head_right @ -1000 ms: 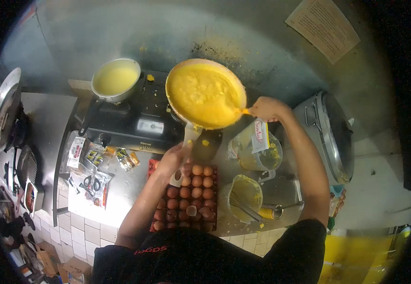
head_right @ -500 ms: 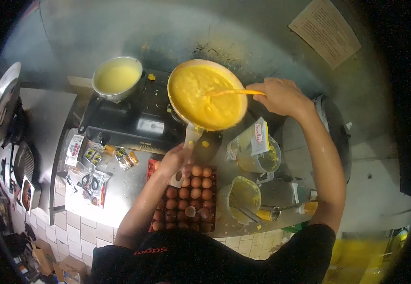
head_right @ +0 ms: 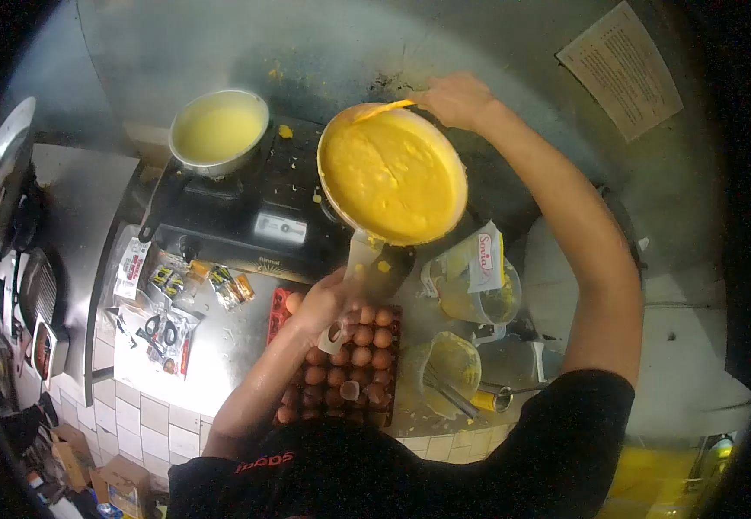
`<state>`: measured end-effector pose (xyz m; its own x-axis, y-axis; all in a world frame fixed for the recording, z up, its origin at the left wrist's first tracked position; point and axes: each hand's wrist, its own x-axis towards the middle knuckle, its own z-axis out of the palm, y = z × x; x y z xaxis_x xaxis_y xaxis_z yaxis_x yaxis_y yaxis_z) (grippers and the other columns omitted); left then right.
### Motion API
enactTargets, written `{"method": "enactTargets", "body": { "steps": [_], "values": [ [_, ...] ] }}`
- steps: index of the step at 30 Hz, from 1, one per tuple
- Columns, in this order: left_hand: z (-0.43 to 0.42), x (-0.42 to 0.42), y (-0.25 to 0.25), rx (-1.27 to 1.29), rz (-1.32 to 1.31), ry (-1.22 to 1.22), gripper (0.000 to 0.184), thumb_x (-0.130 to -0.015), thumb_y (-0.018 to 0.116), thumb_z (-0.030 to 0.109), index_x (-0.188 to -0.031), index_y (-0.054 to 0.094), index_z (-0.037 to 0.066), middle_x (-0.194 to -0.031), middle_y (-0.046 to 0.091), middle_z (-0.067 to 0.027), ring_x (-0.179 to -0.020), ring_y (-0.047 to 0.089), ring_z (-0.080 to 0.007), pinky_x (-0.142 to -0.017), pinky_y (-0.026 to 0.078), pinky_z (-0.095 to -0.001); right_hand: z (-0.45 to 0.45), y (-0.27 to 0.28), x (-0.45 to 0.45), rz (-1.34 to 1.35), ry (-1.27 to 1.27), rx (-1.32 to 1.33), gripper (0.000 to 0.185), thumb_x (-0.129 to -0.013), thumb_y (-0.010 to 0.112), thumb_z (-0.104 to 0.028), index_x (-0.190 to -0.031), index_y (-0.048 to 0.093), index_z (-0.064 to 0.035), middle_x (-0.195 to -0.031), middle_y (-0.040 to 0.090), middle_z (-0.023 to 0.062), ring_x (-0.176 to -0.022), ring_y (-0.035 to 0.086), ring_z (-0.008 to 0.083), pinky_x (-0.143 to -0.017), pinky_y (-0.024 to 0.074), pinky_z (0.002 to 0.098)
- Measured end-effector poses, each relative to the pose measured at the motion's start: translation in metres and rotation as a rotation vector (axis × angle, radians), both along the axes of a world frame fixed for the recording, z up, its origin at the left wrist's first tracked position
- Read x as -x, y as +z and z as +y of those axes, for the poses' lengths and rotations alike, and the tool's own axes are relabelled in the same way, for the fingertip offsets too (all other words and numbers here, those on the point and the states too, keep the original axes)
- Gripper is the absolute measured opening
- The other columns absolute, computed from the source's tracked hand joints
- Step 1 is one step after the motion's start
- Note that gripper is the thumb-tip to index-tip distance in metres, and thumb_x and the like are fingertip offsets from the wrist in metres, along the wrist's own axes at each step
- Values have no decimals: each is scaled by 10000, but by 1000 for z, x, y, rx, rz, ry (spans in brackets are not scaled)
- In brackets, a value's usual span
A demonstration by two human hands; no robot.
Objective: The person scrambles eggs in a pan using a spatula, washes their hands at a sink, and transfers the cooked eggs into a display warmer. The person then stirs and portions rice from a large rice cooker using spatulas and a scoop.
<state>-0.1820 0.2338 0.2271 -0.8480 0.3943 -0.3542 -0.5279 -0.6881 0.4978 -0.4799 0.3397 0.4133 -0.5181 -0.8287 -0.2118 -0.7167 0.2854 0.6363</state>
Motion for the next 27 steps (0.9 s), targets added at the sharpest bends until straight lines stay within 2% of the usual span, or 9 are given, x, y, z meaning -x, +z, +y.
{"method": "enactTargets", "body": {
  "steps": [2,6,11,14,18,21,22,25,27],
  "values": [
    [0,0,-1,-21,-11,6,204,-978,499,280,-1089,456,114,-680,425,23,-500,377,-78,-433,328,-223,12,-5,20,4,-27,-20,343,-953,446,-305,-1271,563,-250,-921,640,131,-751,638,346,-660,516,469],
    [2,-2,2,-46,-33,34,192,-975,505,260,-1085,454,111,-682,423,22,-500,377,-80,-432,325,-224,51,-2,22,-46,-323,-69,300,-952,456,-272,-1212,593,-215,-913,668,155,-867,645,353,-738,512,481],
    [5,-2,6,-35,-39,80,174,-974,504,239,-1070,456,101,-683,428,10,-496,380,-90,-422,326,-233,122,-11,-16,-121,-492,-30,271,-930,480,-243,-1162,603,-173,-938,672,170,-884,644,379,-758,503,499],
    [3,-2,11,4,-50,85,151,-973,502,226,-1037,462,95,-676,443,-1,-503,399,-97,-423,323,-237,133,-11,-53,-211,-588,-5,263,-908,502,-233,-1129,617,-149,-936,671,178,-880,640,393,-764,502,497],
    [6,-1,4,16,-12,100,143,-967,501,217,-1027,462,93,-668,449,-2,-507,409,-97,-428,322,-235,133,-8,-84,-442,-619,19,257,-891,482,-208,-1001,661,-59,-961,663,204,-909,627,398,-801,493,479],
    [6,0,1,16,16,113,143,-965,499,218,-1012,458,90,-668,449,-2,-506,410,-97,-430,323,-235,134,-14,-96,-585,-618,-16,291,-891,454,-212,-982,668,-37,-974,658,213,-923,623,395,-809,487,472],
    [6,0,0,14,22,118,144,-964,498,219,-1007,456,89,-668,449,-2,-505,410,-97,-430,323,-235,135,-18,-99,-629,-613,14,317,-893,440,-227,-981,671,-28,-942,664,217,-856,651,378,-764,502,469],
    [6,0,1,55,23,95,144,-962,495,217,-1003,443,89,-673,447,-8,-499,412,-101,-423,330,-244,121,-20,-113,-711,-814,3,317,-886,448,-220,-971,661,-2,-881,668,217,-730,664,353,-670,520,453],
    [4,0,5,57,28,90,139,-962,491,214,-1004,435,94,-675,442,-10,-495,412,-102,-418,336,-251,79,4,-136,-702,-937,-61,313,-879,454,-213,-969,654,11,-828,662,213,-659,654,334,-603,514,436]
  ]
}}
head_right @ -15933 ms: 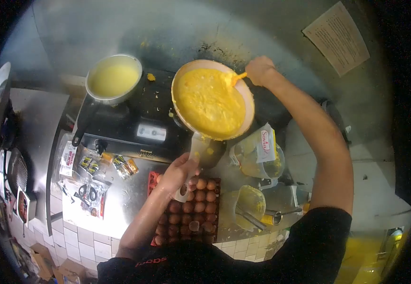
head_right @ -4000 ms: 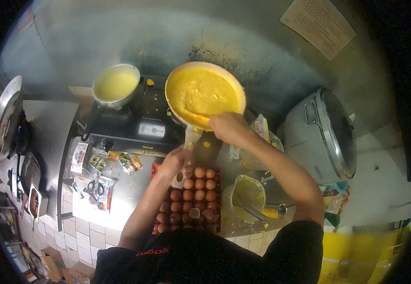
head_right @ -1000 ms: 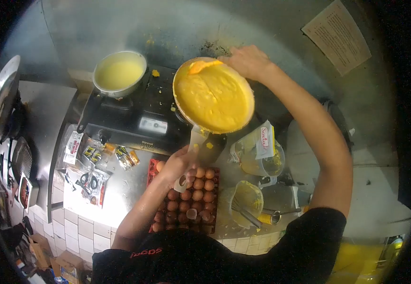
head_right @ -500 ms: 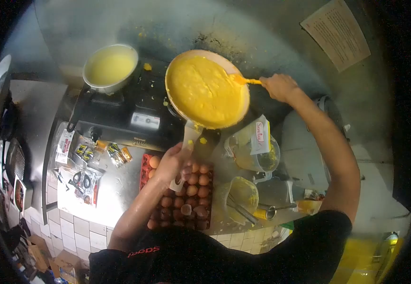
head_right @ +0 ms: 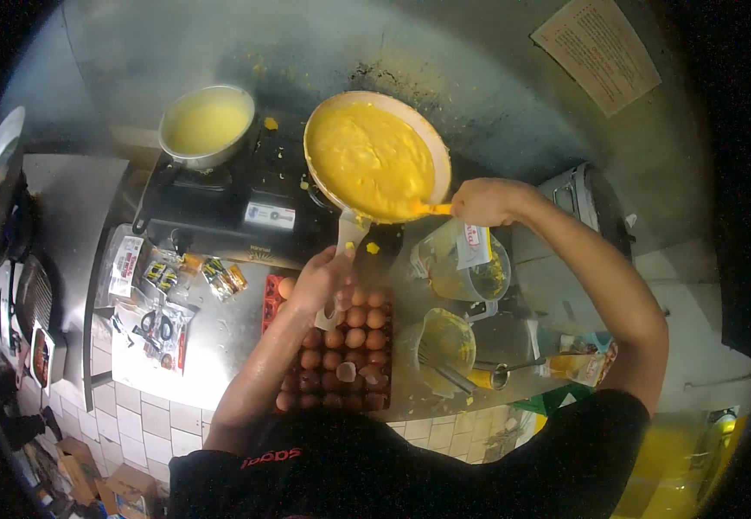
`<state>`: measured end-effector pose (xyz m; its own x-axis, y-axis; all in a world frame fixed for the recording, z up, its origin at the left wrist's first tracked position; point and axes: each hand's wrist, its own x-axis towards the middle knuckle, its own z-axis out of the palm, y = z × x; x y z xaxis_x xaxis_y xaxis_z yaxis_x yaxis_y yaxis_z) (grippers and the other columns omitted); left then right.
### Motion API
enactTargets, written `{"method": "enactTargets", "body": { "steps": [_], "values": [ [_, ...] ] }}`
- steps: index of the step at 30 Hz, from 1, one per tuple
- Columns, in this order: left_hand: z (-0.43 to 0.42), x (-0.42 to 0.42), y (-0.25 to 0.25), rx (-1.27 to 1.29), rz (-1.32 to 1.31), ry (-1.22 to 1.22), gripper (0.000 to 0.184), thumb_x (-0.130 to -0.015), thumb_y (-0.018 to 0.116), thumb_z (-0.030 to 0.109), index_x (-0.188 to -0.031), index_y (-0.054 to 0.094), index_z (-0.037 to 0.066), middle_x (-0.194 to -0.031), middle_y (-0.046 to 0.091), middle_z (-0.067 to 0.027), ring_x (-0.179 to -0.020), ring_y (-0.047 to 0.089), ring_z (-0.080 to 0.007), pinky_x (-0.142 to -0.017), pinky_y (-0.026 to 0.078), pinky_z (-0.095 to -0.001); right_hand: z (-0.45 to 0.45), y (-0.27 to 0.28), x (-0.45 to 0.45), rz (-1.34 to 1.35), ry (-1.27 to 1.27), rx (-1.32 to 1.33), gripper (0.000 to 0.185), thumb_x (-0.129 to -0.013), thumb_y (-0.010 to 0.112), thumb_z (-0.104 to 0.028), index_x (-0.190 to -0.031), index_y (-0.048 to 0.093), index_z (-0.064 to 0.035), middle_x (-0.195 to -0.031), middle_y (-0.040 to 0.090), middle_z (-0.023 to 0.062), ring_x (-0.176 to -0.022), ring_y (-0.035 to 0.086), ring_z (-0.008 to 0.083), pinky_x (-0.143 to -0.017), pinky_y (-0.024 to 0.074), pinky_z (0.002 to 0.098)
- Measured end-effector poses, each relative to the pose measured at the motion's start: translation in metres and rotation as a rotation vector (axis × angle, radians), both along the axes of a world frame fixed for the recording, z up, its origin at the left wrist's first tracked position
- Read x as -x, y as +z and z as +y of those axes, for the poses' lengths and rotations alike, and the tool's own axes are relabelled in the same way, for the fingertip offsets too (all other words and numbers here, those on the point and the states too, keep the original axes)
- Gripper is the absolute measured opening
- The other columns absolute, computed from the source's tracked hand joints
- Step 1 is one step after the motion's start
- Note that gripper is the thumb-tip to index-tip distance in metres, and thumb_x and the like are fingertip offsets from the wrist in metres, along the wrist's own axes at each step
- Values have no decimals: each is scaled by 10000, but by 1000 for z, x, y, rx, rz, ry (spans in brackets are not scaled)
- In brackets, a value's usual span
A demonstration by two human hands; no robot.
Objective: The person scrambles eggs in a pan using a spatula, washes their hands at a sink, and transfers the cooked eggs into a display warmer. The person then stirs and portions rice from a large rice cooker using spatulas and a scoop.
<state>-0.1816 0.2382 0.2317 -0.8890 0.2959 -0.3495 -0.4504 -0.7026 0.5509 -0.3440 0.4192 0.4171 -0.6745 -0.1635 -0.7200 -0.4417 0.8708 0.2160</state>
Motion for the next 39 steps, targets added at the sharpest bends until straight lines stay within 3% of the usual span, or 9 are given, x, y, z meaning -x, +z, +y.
{"method": "enactTargets", "body": {
  "steps": [1,4,9,18,21,24,32,35,39],
  "values": [
    [-1,-1,2,5,0,-9,137,-962,489,213,-1004,432,96,-676,439,-11,-493,411,-102,-416,339,-254,-14,6,-10,-17,-52,-43,312,-876,457,-210,-968,650,17,-801,659,212,-623,649,324,-569,512,428],
    [-5,-2,13,39,5,-36,131,-964,486,214,-997,424,103,-680,431,-10,-488,409,-104,-412,346,-257,-25,0,-2,-108,244,-98,319,-865,463,-227,-929,652,22,-729,638,199,-567,615,305,-513,479,402],
    [-5,0,14,71,-3,-87,152,-971,490,239,-1007,401,121,-682,420,-8,-471,384,-105,-407,342,-271,-61,-6,-6,-119,-47,4,341,-878,538,-317,-737,621,-18,-547,458,33,-419,375,155,-375,288,345],
    [-3,6,1,109,26,-153,150,-991,460,250,-1023,377,130,-706,405,-14,-486,372,-95,-400,330,-254,-153,-13,26,-212,127,51,271,-812,516,-176,-634,566,21,-560,471,88,-447,412,202,-386,319,354],
    [-4,7,2,184,63,-170,170,-988,453,258,-1034,382,110,-703,407,-12,-492,385,-96,-405,357,-258,-176,-6,36,-144,132,120,211,-770,530,-123,-597,530,-3,-537,429,89,-436,372,185,-382,275,339],
    [-4,8,-2,236,108,-176,211,-978,443,271,-1047,396,78,-701,420,-11,-499,409,-102,-416,403,-266,-190,-4,54,-135,41,246,166,-696,461,-15,-547,425,-78,-551,307,18,-448,199,130,-416,162,291],
    [0,8,-1,203,40,-172,147,-990,420,251,-984,386,109,-685,407,-7,-485,377,-102,-405,362,-273,-183,2,134,37,-113,378,139,-812,496,-98,-747,578,-6,-543,401,38,-418,295,145,-403,274,318],
    [-1,5,0,132,31,-150,156,-990,433,257,-942,395,114,-663,405,-5,-477,378,-103,-397,347,-271,-157,16,145,129,44,157,207,-827,527,-178,-723,595,-13,-555,460,76,-422,367,163,-377,291,331],
    [-1,6,-3,84,8,-133,146,-983,471,259,-949,418,127,-650,413,-1,-467,376,-103,-396,335,-259,-105,37,123,371,388,86,386,-905,534,-343,-812,659,10,-681,615,137,-618,578,295,-557,447,428]
  ]
}}
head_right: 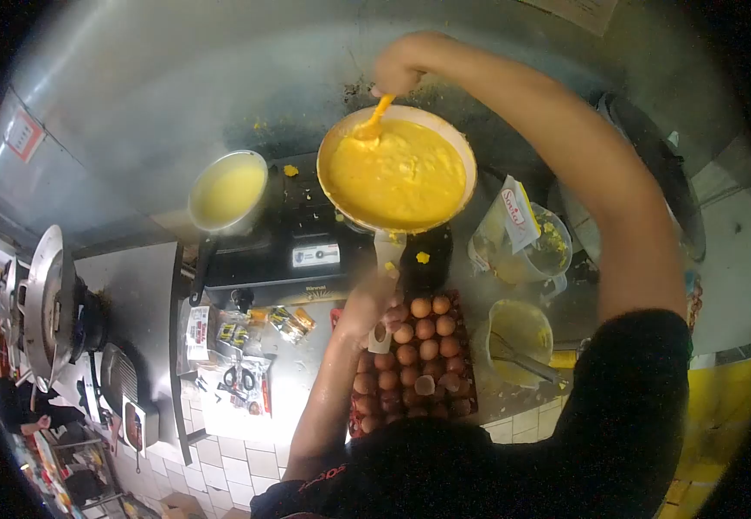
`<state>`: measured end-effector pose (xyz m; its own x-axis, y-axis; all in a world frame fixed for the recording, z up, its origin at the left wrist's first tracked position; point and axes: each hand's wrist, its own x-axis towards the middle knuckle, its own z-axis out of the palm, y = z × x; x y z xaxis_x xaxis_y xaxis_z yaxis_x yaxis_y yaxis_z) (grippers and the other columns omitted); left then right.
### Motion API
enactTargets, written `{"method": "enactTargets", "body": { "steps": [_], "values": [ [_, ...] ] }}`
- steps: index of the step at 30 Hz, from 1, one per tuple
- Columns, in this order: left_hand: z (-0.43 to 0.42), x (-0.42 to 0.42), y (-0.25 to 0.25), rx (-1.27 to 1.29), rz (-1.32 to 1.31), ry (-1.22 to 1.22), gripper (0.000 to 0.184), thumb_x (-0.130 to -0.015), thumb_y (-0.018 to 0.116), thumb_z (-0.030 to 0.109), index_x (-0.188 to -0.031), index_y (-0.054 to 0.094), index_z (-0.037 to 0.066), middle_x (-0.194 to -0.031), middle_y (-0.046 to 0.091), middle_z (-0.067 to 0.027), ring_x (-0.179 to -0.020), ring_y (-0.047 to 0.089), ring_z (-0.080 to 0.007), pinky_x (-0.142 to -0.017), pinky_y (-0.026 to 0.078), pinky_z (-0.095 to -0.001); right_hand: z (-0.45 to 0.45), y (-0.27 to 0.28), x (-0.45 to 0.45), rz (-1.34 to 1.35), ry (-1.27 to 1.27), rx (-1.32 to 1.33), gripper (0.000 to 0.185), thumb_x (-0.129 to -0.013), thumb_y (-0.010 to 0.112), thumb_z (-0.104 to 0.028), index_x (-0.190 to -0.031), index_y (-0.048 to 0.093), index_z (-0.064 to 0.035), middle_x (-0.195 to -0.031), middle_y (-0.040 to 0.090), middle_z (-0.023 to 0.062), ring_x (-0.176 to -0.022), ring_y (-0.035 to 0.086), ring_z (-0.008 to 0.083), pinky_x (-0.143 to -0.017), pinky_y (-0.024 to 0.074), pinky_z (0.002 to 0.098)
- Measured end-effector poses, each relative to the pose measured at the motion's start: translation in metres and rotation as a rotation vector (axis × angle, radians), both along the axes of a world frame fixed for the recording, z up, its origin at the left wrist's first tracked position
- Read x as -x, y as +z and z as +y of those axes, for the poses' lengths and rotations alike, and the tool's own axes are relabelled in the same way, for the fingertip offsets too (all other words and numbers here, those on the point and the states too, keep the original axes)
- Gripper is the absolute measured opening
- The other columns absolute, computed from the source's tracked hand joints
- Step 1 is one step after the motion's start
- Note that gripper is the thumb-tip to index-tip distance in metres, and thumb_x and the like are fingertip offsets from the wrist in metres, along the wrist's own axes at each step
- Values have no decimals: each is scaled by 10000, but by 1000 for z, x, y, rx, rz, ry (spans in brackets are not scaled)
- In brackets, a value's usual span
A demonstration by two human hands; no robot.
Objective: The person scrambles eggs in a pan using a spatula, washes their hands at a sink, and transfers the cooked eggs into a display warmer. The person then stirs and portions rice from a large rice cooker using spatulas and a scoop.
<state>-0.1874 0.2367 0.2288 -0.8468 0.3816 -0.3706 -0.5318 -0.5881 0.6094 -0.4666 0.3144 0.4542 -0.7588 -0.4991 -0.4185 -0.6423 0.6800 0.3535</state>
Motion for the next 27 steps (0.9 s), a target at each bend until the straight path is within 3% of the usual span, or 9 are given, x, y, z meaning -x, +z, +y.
{"method": "enactTargets", "body": {
  "steps": [3,5,8,11,19,22,27],
  "values": [
    [-2,-1,1,-9,-27,-5,124,-984,488,246,-1030,427,148,-655,421,3,-473,376,-103,-401,327,-245,52,4,-47,173,87,160,379,-900,561,-386,-874,676,-26,-814,656,208,-799,625,394,-719,483,476],
    [-1,0,2,-10,-13,-7,118,-984,487,245,-1024,429,150,-655,422,3,-474,378,-102,-399,322,-244,87,-16,-59,275,143,215,274,-893,565,-305,-945,631,-43,-861,655,201,-847,622,402,-746,476,496],
    [-1,-1,3,34,-16,-6,118,-985,485,248,-1015,429,149,-661,422,1,-472,379,-99,-395,321,-244,116,-28,-87,207,-28,291,203,-892,552,-223,-990,572,-46,-880,650,187,-839,620,409,-715,475,509],
    [-2,-1,3,28,-13,-14,124,-985,485,252,-1012,427,146,-665,424,1,-470,381,-97,-390,319,-240,139,-41,-99,232,-59,309,243,-879,524,-223,-1059,569,-66,-886,660,190,-843,640,396,-708,492,510],
    [-1,-1,6,19,-1,-11,138,-986,492,267,-999,436,141,-675,429,-4,-476,394,-96,-385,325,-238,171,-90,-102,278,-59,415,214,-925,477,-217,-1058,561,-71,-851,659,192,-792,637,403,-675,493,526],
    [-2,0,4,12,1,-9,134,-986,490,263,-998,437,140,-679,431,-6,-479,395,-95,-383,327,-237,174,-87,-99,244,-143,485,291,-915,484,-184,-1187,553,-103,-878,639,201,-808,634,400,-698,495,512],
    [-1,-2,5,10,-7,6,126,-987,484,255,-1013,440,139,-684,434,-9,-482,392,-94,-386,328,-237,203,-100,-105,280,-115,354,487,-914,496,-179,-1395,436,-218,-951,546,175,-858,611,350,-721,490,460]
  ]
}}
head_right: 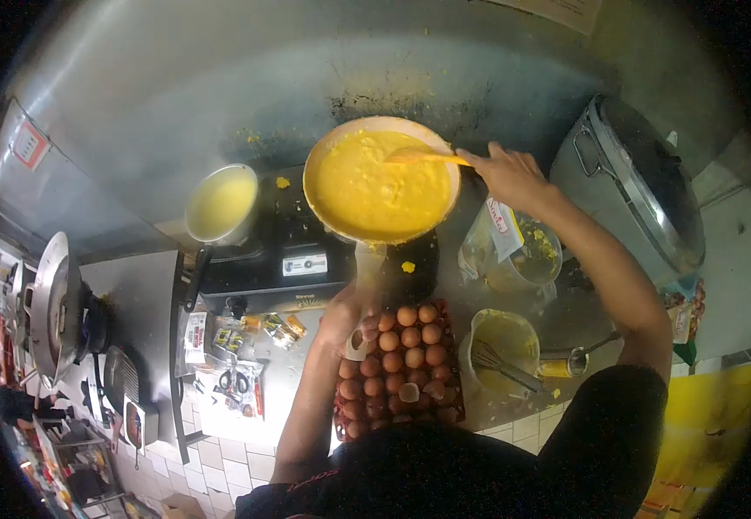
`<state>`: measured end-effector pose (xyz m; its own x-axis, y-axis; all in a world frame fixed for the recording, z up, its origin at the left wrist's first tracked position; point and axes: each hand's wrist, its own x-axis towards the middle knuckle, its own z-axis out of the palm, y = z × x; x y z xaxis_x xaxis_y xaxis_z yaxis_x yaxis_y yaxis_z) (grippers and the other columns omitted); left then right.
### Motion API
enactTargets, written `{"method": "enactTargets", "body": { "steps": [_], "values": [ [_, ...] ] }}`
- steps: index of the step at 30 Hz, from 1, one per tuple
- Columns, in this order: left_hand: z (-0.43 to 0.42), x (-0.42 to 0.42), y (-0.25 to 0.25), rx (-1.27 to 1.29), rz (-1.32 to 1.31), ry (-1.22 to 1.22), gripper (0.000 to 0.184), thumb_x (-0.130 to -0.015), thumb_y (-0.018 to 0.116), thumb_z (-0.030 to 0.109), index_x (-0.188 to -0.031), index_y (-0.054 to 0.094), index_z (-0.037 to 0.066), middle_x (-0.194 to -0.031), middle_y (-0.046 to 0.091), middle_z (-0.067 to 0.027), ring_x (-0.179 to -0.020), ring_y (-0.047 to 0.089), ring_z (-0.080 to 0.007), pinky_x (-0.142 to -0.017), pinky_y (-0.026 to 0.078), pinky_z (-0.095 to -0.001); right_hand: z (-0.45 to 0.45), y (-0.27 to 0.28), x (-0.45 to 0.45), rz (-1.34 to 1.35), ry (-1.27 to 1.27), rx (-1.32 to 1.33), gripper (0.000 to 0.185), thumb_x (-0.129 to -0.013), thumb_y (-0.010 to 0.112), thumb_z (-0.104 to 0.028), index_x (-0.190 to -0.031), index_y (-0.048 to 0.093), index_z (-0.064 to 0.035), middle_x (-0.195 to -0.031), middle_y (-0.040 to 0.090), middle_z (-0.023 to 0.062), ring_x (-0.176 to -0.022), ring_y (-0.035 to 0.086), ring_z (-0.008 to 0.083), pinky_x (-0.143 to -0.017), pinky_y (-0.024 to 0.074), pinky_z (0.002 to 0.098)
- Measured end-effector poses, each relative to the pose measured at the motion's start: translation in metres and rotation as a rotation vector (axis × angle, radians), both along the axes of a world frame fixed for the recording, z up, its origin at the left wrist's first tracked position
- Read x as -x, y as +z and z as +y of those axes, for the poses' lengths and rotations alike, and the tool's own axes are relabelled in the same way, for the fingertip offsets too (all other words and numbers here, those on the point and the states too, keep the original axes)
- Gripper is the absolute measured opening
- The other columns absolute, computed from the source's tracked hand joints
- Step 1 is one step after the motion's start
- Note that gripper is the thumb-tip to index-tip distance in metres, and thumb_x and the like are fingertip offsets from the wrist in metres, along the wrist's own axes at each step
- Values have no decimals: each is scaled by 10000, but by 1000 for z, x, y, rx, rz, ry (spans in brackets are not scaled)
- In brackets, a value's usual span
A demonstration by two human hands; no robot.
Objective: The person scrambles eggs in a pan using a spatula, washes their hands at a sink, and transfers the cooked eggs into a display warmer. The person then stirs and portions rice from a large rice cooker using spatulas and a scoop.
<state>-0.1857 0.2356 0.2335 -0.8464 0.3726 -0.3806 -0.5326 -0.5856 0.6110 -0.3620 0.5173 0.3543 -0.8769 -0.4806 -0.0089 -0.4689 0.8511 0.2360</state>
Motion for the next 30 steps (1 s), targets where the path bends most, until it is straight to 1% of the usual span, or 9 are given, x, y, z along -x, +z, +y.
{"method": "enactTargets", "body": {
  "steps": [4,8,11,14,17,20,23,27,30],
  "values": [
    [0,0,3,1,-3,9,125,-986,484,254,-1016,445,139,-684,436,-8,-480,392,-96,-390,326,-241,31,-5,-21,-62,-48,-125,575,-872,503,-95,-1422,412,-236,-1019,540,177,-884,625,331,-754,502,448],
    [1,0,5,19,-23,19,118,-984,484,253,-989,457,137,-672,433,-4,-476,392,-96,-391,323,-245,34,29,-46,-117,-52,-194,595,-849,528,-69,-1411,427,-237,-1017,541,186,-868,620,353,-744,495,452],
    [1,0,5,18,-19,32,121,-984,486,256,-961,460,139,-670,435,-5,-469,394,-99,-390,318,-245,32,55,-56,-135,-15,-277,545,-868,515,-83,-1394,452,-212,-1046,552,200,-886,614,360,-764,489,459],
    [2,-1,6,16,-14,39,121,-984,485,255,-955,461,140,-668,436,-4,-469,395,-100,-390,319,-246,37,76,-57,-22,151,-324,459,-893,509,-119,-1348,507,-184,-1027,576,192,-889,607,353,-761,477,460],
    [1,0,-2,0,1,33,118,-983,486,255,-957,462,143,-662,435,-2,-470,397,-102,-390,323,-250,13,112,-56,-214,74,-403,385,-908,517,-160,-1290,562,-164,-971,598,170,-886,600,341,-742,467,458],
    [1,-1,1,14,-17,41,116,-981,490,257,-956,463,147,-656,434,1,-471,398,-103,-390,326,-254,-5,138,-60,-198,63,-450,352,-900,516,-163,-1239,605,-192,-1011,620,169,-956,606,349,-806,457,465],
    [1,-1,3,12,-12,46,115,-980,493,255,-960,461,146,-656,432,0,-472,397,-103,-389,328,-254,-20,157,-60,-129,90,-467,301,-903,527,-187,-1186,630,-181,-967,642,151,-924,614,348,-778,471,463],
    [1,-1,0,17,1,36,127,-980,489,254,-987,447,134,-664,438,-5,-474,396,-101,-390,335,-251,-29,168,-40,-112,47,-191,250,-903,537,-230,-1105,643,-128,-876,660,166,-846,625,361,-731,475,477],
    [-1,-1,4,26,13,28,140,-981,484,255,-1007,436,126,-670,442,-8,-478,397,-100,-392,341,-250,-21,120,0,-82,85,1,260,-913,521,-225,-1110,629,-94,-903,652,192,-852,611,389,-753,473,484]
  ]
}}
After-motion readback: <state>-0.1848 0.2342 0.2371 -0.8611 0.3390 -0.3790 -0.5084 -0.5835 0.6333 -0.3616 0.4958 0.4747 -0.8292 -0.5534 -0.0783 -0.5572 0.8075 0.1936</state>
